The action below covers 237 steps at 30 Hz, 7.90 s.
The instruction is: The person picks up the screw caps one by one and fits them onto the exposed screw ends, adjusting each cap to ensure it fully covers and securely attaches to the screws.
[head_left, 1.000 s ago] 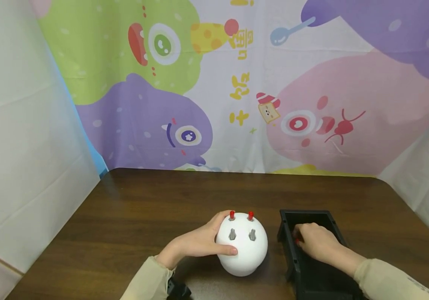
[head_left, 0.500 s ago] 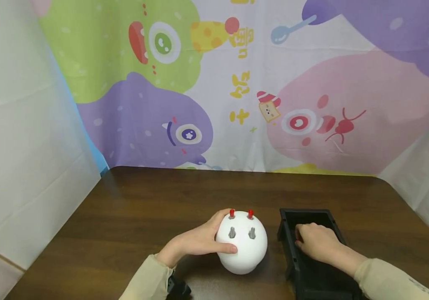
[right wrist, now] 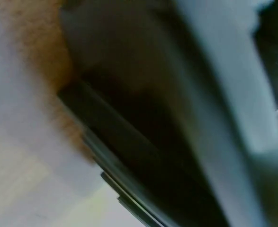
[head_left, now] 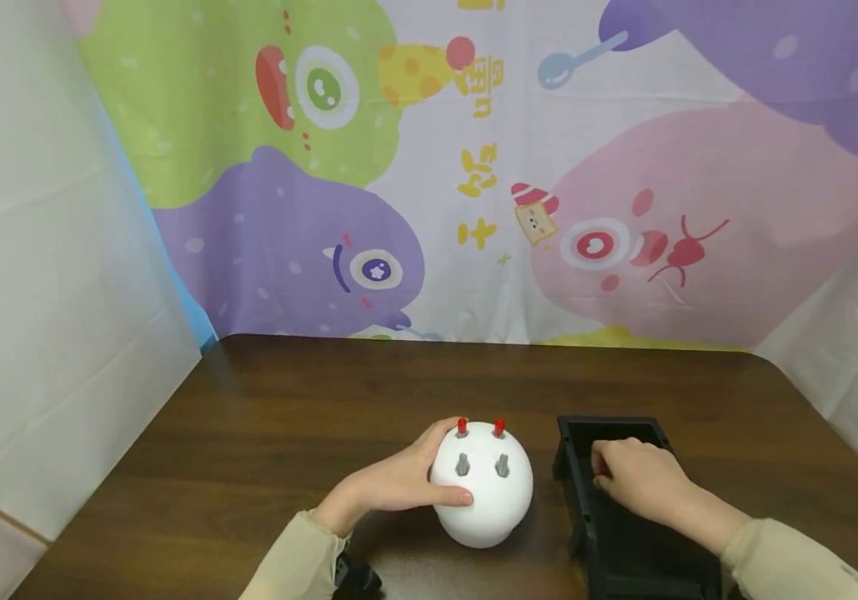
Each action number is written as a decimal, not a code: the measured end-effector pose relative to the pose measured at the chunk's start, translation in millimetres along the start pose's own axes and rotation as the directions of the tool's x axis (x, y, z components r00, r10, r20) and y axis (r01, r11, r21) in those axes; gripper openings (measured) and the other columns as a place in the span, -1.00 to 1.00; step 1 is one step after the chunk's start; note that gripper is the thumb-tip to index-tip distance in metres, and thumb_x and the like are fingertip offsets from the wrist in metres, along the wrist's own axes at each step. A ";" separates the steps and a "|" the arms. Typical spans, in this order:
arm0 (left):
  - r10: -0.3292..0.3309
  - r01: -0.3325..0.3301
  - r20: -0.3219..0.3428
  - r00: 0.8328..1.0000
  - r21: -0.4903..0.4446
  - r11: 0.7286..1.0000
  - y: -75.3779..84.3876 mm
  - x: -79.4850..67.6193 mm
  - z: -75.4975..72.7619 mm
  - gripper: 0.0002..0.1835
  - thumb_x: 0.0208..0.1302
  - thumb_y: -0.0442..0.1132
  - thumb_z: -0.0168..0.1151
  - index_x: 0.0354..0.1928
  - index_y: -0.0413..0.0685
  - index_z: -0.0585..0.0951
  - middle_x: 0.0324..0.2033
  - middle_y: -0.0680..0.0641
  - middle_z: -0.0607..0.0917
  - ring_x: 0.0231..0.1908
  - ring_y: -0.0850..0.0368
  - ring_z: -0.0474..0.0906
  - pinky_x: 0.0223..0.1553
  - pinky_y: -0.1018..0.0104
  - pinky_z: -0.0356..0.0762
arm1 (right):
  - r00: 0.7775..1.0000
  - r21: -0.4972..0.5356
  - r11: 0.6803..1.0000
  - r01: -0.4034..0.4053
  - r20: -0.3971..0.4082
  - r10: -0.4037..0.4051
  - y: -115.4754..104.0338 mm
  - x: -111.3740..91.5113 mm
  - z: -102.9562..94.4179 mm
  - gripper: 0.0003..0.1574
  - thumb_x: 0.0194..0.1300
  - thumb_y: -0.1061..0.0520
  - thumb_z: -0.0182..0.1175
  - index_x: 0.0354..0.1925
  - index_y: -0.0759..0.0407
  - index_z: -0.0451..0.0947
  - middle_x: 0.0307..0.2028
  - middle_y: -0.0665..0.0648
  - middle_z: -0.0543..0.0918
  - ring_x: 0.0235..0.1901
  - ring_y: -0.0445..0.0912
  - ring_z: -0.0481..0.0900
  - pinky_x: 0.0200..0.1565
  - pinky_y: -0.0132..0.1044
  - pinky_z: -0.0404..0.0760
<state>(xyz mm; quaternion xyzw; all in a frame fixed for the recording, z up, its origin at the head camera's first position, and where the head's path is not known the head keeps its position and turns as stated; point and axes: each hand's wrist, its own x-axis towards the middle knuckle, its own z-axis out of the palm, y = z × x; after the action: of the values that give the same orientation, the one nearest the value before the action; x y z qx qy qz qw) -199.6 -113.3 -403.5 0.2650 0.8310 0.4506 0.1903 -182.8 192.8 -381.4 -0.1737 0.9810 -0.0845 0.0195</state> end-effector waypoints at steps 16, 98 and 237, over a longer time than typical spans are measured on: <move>0.006 -0.006 -0.008 1.000 0.007 1.000 1.9 0.3 -0.9 -0.01 -0.03 0.13 0.34 0.35 0.16 -0.03 0.24 0.02 0.16 0.18 0.11 0.21 0.14 0.12 0.21 | 0.987 -0.046 0.997 0.069 -0.145 -0.075 -10.4 -1.3 -27.6 -0.88 0.01 0.28 0.29 -0.43 0.08 0.61 -0.47 -0.03 0.49 -0.59 -0.22 0.44 -0.62 -0.35 0.37; 0.017 -0.016 -0.004 1.000 0.008 1.000 1.2 -1.7 0.7 -0.03 -0.01 0.13 0.32 0.35 0.15 -0.04 0.24 -0.01 0.15 0.20 0.09 0.19 0.14 0.11 0.22 | 0.868 -0.062 0.987 0.148 -0.471 -0.159 -49.6 -10.6 -39.8 -0.84 0.09 0.26 0.26 -0.29 0.08 0.59 -0.38 -0.04 0.55 -0.70 -0.30 0.32 -0.67 -0.40 0.27; 0.039 -0.038 0.013 0.999 -0.006 0.999 -1.4 -1.3 -0.8 -0.05 0.02 0.16 0.28 0.35 0.19 -0.05 0.27 0.01 0.14 0.18 0.15 0.24 0.09 0.21 0.28 | 0.789 0.082 0.927 0.367 -0.555 -0.263 -126.9 8.4 -21.8 -0.79 0.00 0.19 0.35 -0.31 -0.04 0.62 -0.39 -0.18 0.61 -0.36 -0.30 0.51 -0.39 -0.40 0.53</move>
<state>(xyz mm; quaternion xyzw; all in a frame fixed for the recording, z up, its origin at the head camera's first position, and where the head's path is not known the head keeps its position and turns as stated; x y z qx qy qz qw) -199.4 -115.3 -404.1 0.2832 0.8231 0.4551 0.1877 -149.3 76.0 -338.1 -0.3025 0.8918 -0.2226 -0.2524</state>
